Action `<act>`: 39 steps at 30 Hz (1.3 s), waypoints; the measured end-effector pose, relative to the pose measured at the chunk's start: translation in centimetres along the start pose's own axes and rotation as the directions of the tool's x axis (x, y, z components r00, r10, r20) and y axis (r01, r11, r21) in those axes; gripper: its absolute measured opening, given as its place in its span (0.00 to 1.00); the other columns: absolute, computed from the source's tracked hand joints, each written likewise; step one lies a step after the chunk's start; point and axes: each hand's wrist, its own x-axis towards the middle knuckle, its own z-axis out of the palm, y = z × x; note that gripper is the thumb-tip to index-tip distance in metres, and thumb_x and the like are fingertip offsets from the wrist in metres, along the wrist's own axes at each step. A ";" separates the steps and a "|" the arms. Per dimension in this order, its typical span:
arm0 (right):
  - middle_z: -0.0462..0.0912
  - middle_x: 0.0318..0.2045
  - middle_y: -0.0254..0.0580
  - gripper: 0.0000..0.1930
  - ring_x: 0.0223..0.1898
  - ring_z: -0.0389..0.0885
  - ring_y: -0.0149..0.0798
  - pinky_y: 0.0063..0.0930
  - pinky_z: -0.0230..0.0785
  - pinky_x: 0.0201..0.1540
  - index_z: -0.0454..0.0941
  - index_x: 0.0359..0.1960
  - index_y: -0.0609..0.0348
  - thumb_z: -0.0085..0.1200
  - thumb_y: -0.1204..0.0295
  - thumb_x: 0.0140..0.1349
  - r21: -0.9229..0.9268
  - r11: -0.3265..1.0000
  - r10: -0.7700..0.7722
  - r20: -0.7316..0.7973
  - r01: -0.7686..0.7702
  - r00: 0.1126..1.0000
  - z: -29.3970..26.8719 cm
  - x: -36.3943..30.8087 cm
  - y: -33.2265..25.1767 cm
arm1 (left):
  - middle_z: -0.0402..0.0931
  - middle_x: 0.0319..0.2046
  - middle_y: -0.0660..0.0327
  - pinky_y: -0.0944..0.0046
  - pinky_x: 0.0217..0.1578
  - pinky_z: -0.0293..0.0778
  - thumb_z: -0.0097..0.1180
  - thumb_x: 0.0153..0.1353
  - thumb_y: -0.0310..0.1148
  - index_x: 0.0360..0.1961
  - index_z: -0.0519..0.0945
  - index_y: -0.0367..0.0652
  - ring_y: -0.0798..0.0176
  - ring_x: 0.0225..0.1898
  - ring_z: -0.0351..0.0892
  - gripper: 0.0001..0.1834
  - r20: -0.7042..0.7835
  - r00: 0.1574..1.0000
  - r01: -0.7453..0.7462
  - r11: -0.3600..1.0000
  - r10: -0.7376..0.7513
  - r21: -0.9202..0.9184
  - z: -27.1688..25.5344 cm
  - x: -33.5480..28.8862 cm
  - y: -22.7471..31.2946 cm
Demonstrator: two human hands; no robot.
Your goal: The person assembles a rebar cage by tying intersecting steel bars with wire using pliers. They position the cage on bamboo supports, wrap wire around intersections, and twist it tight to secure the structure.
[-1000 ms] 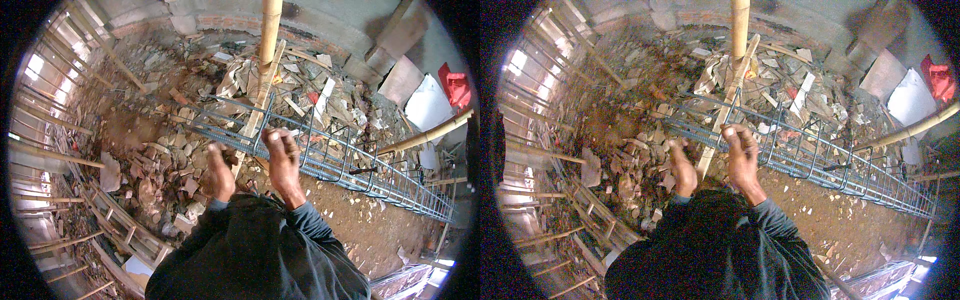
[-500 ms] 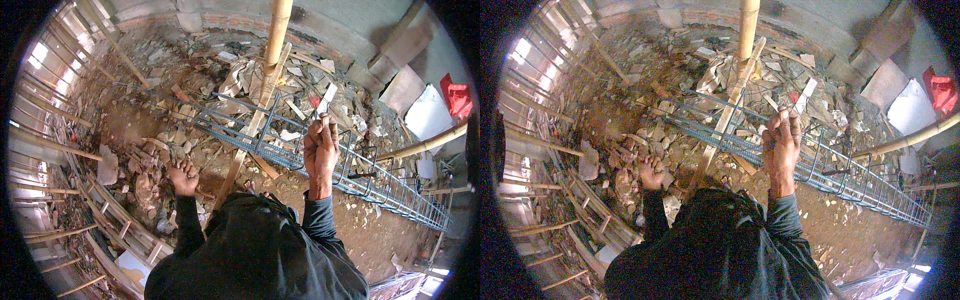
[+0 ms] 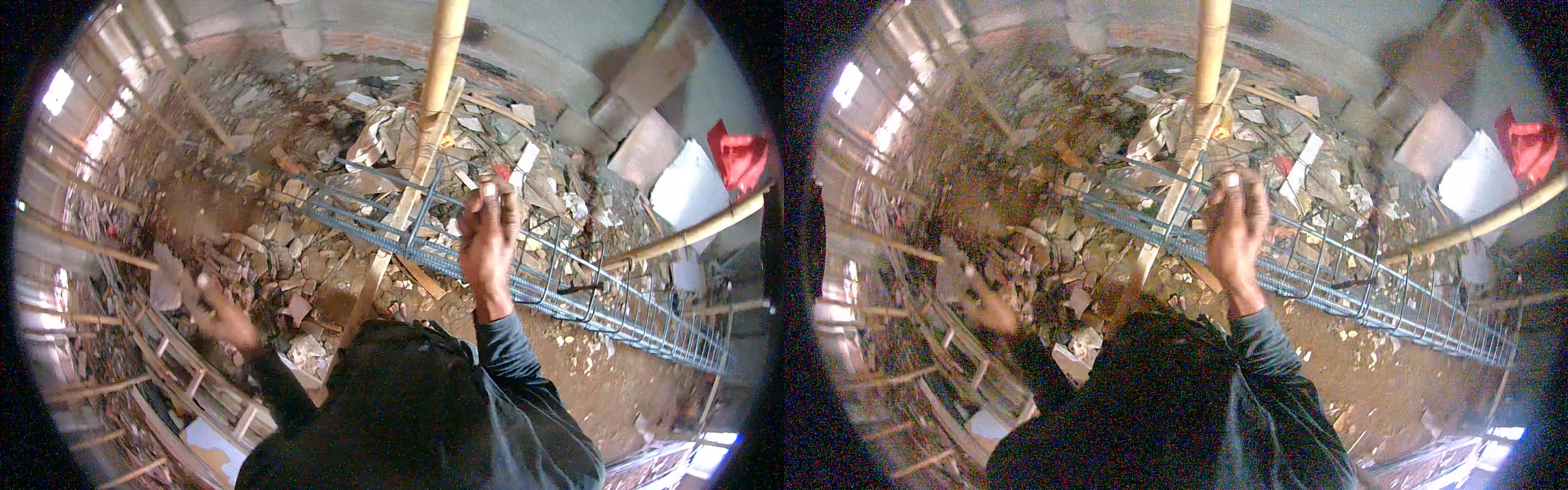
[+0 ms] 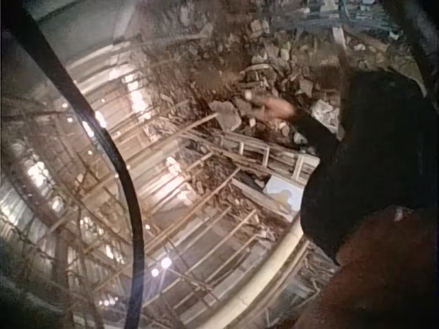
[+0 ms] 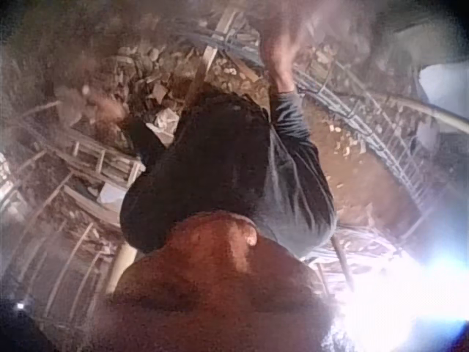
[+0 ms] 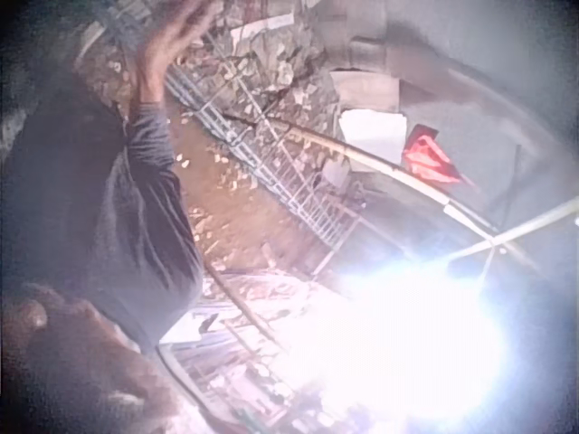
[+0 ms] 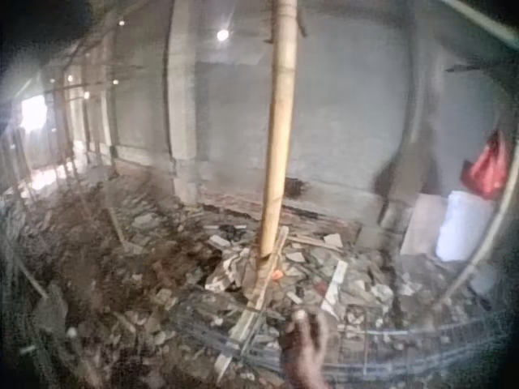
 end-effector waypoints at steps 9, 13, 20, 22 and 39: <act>0.77 0.31 0.28 0.10 0.28 0.69 0.21 0.18 0.62 0.28 0.80 0.50 0.56 0.53 0.63 0.79 -0.217 0.946 0.314 0.437 -0.240 0.843 5.7 -5.1 3.6 | 0.83 0.48 0.61 0.67 0.51 0.73 0.50 0.80 0.41 0.59 0.80 0.33 0.70 0.47 0.77 0.21 0.903 0.406 0.196 0.951 0.144 -0.240 7.6 -9.4 9.8; 0.77 0.29 0.26 0.11 0.26 0.68 0.20 0.17 0.59 0.26 0.81 0.51 0.56 0.55 0.63 0.78 -0.178 0.907 0.420 0.460 -0.382 0.782 4.3 -4.2 2.3 | 0.83 0.48 0.65 0.68 0.51 0.73 0.52 0.79 0.43 0.61 0.81 0.35 0.71 0.47 0.77 0.22 0.958 0.282 0.485 0.853 0.056 -0.193 9.0 -9.9 9.2; 0.78 0.28 0.24 0.10 0.25 0.65 0.19 0.18 0.55 0.26 0.85 0.44 0.58 0.58 0.65 0.76 -0.288 0.866 0.495 0.378 -0.408 0.783 2.8 -4.0 2.7 | 0.85 0.55 0.57 0.65 0.60 0.74 0.60 0.74 0.36 0.59 0.83 0.34 0.66 0.56 0.81 0.19 0.946 0.323 0.562 0.802 0.012 -0.202 9.7 -11.2 7.4; 0.75 0.25 0.23 0.09 0.22 0.62 0.18 0.18 0.51 0.25 0.85 0.44 0.59 0.57 0.67 0.76 -0.269 0.884 0.463 0.379 -0.383 0.802 2.7 -4.2 3.1 | 0.85 0.55 0.56 0.64 0.61 0.74 0.61 0.74 0.35 0.58 0.84 0.34 0.65 0.56 0.81 0.18 0.932 0.352 0.524 0.808 0.083 -0.269 9.7 -11.5 7.1; 0.76 0.27 0.26 0.08 0.25 0.67 0.22 0.18 0.55 0.23 0.83 0.42 0.56 0.56 0.67 0.73 -0.229 0.754 0.656 0.312 -0.615 0.688 1.6 -4.0 2.9 | 0.86 0.48 0.52 0.54 0.55 0.80 0.60 0.73 0.35 0.50 0.84 0.35 0.52 0.52 0.87 0.14 0.916 0.393 0.540 0.786 0.080 -0.301 10.6 -11.9 6.6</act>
